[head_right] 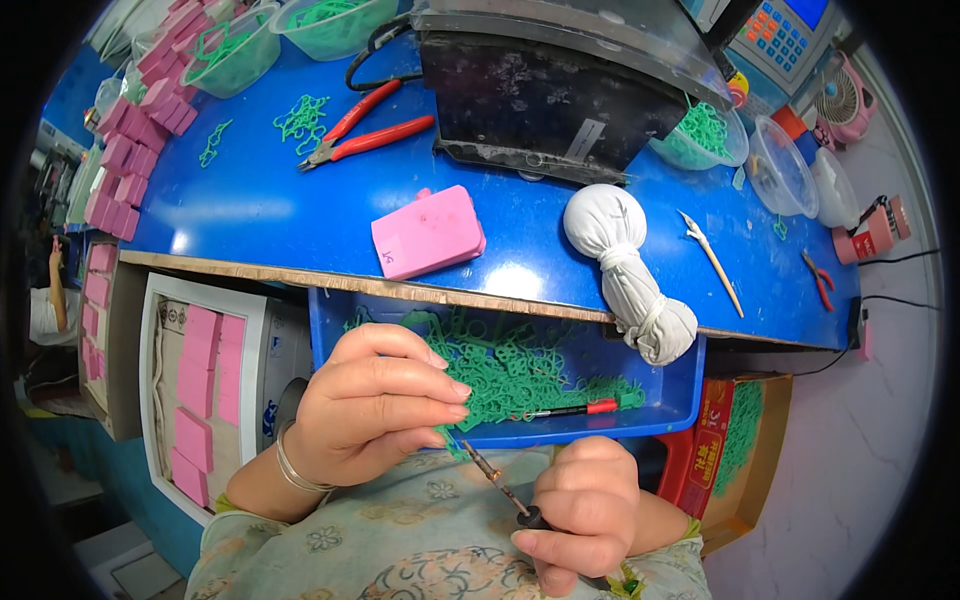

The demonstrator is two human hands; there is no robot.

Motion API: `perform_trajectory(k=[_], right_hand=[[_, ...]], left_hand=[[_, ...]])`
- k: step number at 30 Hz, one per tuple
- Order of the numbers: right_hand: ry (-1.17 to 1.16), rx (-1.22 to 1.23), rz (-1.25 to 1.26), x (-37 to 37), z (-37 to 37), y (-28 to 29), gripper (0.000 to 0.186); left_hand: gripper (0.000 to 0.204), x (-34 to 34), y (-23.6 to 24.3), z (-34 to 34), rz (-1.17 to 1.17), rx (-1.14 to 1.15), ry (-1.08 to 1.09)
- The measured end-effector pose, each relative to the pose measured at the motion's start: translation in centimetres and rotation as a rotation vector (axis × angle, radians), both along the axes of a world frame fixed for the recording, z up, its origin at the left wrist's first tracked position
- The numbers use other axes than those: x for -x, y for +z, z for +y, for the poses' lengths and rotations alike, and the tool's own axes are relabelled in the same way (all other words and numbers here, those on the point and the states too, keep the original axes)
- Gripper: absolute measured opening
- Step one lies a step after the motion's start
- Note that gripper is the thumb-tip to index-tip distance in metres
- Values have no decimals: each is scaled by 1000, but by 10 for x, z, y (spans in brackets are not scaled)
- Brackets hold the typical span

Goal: Soldering or heat-bonding small green plastic parts on an assembly line.

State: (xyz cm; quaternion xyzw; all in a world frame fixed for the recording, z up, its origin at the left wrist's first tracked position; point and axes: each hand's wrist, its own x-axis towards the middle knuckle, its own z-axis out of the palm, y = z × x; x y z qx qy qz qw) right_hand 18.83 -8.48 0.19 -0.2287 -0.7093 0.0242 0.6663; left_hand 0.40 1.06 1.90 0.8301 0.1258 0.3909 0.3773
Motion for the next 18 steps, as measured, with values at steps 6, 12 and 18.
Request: perform_trajectory(k=[6, 12, 18], right_hand=[[1, 10, 1, 0, -1, 2, 22], [14, 31, 8, 1, -3, 4, 24], [22, 32, 14, 2, -1, 4, 26]], left_hand=[[23, 1, 1, 1, 3, 0, -7], [25, 1, 2, 0, 13, -6, -5], [26, 1, 1, 0, 17, -10, -2]])
